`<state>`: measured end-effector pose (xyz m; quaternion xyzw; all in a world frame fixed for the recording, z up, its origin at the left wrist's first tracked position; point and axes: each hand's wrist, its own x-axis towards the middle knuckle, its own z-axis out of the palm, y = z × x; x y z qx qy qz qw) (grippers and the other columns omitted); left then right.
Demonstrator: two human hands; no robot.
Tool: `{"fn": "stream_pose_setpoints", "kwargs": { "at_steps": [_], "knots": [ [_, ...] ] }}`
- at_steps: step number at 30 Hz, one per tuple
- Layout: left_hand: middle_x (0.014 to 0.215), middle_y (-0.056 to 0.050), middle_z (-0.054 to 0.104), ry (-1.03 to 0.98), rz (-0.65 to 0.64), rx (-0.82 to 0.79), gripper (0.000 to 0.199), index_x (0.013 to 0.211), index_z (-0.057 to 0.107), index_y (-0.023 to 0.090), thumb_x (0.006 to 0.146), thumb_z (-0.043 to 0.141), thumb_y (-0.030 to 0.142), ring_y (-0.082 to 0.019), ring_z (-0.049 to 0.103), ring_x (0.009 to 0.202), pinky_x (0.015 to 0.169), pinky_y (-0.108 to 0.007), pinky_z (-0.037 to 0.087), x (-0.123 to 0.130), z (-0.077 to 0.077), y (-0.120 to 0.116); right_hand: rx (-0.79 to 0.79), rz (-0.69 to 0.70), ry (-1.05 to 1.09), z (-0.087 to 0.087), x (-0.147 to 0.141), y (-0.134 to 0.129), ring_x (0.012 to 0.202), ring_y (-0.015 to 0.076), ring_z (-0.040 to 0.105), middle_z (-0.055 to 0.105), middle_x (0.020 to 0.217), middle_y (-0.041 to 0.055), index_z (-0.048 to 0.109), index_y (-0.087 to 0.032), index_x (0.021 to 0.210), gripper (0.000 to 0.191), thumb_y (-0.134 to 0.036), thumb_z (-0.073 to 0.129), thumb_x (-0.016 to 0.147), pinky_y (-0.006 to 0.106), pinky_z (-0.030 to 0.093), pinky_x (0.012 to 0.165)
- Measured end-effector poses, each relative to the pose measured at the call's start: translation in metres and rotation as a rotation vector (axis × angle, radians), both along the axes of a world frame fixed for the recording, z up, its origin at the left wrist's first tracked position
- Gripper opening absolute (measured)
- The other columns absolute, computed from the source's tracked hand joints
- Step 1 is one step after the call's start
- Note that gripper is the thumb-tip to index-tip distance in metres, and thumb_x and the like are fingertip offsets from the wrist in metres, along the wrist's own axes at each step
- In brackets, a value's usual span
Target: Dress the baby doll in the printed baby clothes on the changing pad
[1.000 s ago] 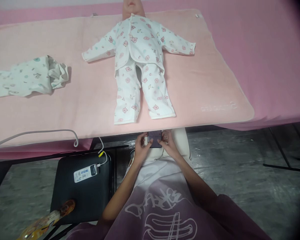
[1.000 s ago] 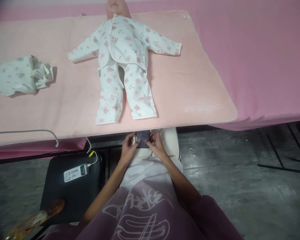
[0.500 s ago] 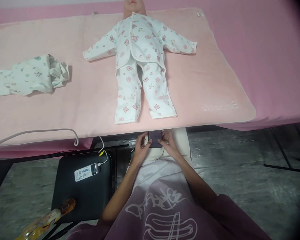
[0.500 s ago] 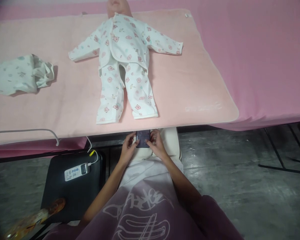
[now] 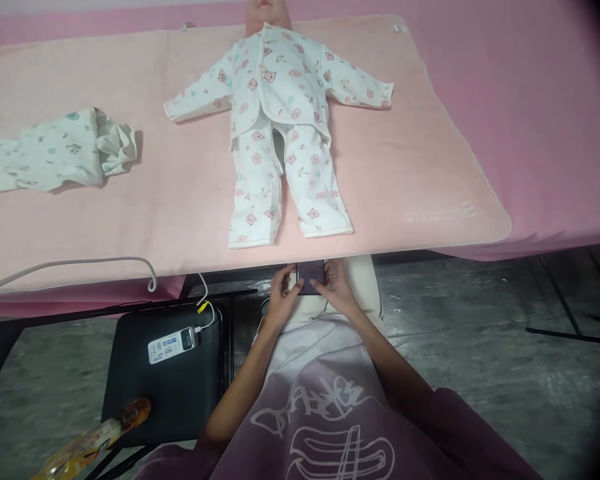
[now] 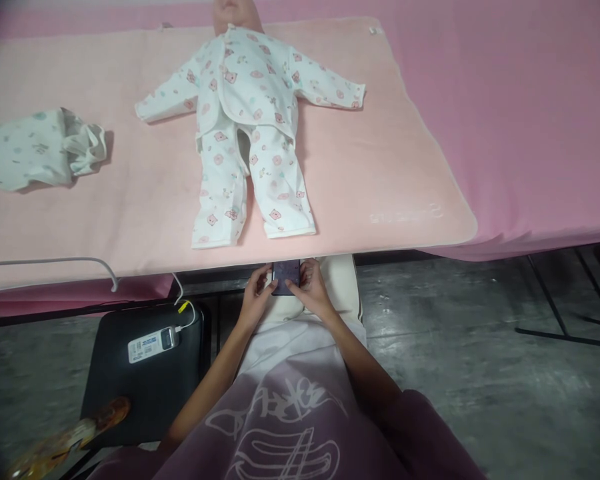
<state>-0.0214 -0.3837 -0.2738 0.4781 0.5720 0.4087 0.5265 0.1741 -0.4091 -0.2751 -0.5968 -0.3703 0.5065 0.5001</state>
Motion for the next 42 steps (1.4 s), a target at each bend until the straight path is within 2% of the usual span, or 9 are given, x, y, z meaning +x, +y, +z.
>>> {"fn": "stream_pose_setpoints", "kwargs": {
  "at_steps": [4, 12, 15, 22, 26, 30, 33, 38, 42],
  "knots": [
    [0.137, -0.011, 0.079, 0.007, -0.005, 0.005, 0.061, 0.139, 0.083, 0.026, 0.091, 0.092, 0.063, -0.026, 0.068, 0.12, 0.107, -0.036, 0.053, 0.001, -0.001, 0.0, -0.01, 0.04, 0.063, 0.003, 0.008, 0.0, 0.102, 0.0216, 0.064, 0.063, 0.12, 0.0049, 0.052, -0.029, 0.136, 0.059, -0.056, 0.083, 0.094, 0.035, 0.06, 0.088],
    [0.133, -0.01, 0.081, 0.015, 0.026, 0.004, 0.054, 0.134, 0.085, 0.026, 0.093, 0.09, 0.061, -0.025, 0.068, 0.113, 0.104, -0.035, 0.052, 0.003, 0.001, 0.002, -0.01, 0.037, 0.063, -0.002, 0.011, 0.0, 0.103, 0.0226, 0.063, 0.064, 0.121, 0.0056, 0.053, -0.029, 0.136, 0.06, -0.05, 0.085, 0.09, 0.035, 0.059, 0.086],
    [0.13, -0.01, 0.081, -0.015, 0.029, -0.021, 0.05, 0.132, 0.085, 0.025, 0.095, 0.089, 0.058, -0.024, 0.068, 0.108, 0.1, -0.035, 0.052, 0.004, 0.004, 0.005, -0.001, 0.042, 0.072, -0.004, 0.012, -0.001, 0.104, 0.0223, 0.064, 0.065, 0.122, 0.0056, 0.054, -0.029, 0.135, 0.054, -0.048, 0.082, 0.092, 0.036, 0.06, 0.09],
    [0.128, -0.01, 0.081, -0.017, 0.031, -0.026, 0.055, 0.13, 0.085, 0.025, 0.08, 0.098, 0.045, -0.024, 0.068, 0.112, 0.101, -0.033, 0.052, 0.004, 0.005, 0.004, 0.016, 0.028, 0.089, -0.005, 0.013, -0.001, 0.105, 0.0224, 0.064, 0.065, 0.12, 0.0049, 0.056, -0.029, 0.135, 0.05, -0.046, 0.078, 0.094, 0.037, 0.059, 0.095],
    [0.127, -0.01, 0.082, -0.065, 0.054, -0.04, 0.047, 0.125, 0.085, 0.023, 0.087, 0.091, 0.05, -0.024, 0.07, 0.111, 0.103, -0.034, 0.053, 0.005, 0.007, 0.006, 0.015, 0.043, 0.085, -0.004, 0.014, 0.0, 0.105, 0.0224, 0.064, 0.065, 0.12, 0.0052, 0.056, -0.028, 0.13, 0.045, -0.046, 0.077, 0.094, 0.037, 0.059, 0.095],
    [0.121, -0.011, 0.083, -0.123, 0.1, -0.072, 0.038, 0.107, 0.083, 0.021, 0.087, 0.088, 0.053, -0.026, 0.073, 0.113, 0.106, -0.035, 0.054, 0.009, 0.011, 0.014, 0.006, 0.05, 0.095, -0.003, 0.015, 0.0, 0.105, 0.0226, 0.064, 0.065, 0.122, 0.0053, 0.056, -0.029, 0.132, 0.049, -0.045, 0.079, 0.091, 0.037, 0.058, 0.094],
    [0.111, -0.009, 0.082, -0.111, 0.118, -0.092, 0.034, 0.099, 0.08, 0.021, 0.085, 0.089, 0.051, -0.025, 0.073, 0.108, 0.102, -0.033, 0.054, 0.013, 0.013, 0.019, 0.005, 0.054, 0.095, -0.004, 0.016, 0.0, 0.103, 0.0226, 0.064, 0.066, 0.122, 0.0053, 0.056, -0.029, 0.135, 0.053, -0.045, 0.08, 0.091, 0.038, 0.059, 0.093],
    [0.105, -0.007, 0.08, -0.084, 0.111, -0.081, 0.032, 0.099, 0.08, 0.021, 0.085, 0.09, 0.048, -0.021, 0.07, 0.096, 0.091, -0.03, 0.054, 0.014, 0.014, 0.021, 0.019, 0.052, 0.098, -0.007, 0.015, 0.0, 0.101, 0.0226, 0.064, 0.066, 0.121, 0.0053, 0.055, -0.03, 0.138, 0.057, -0.044, 0.082, 0.09, 0.038, 0.059, 0.09],
    [0.107, -0.008, 0.081, -0.09, 0.118, -0.082, 0.035, 0.101, 0.081, 0.021, 0.086, 0.09, 0.051, -0.022, 0.071, 0.099, 0.093, -0.031, 0.055, 0.014, 0.014, 0.02, 0.026, 0.063, 0.095, -0.01, 0.014, -0.001, 0.098, 0.0214, 0.064, 0.064, 0.124, 0.0051, 0.053, -0.03, 0.139, 0.062, -0.046, 0.086, 0.089, 0.037, 0.059, 0.087]
  ]
}}
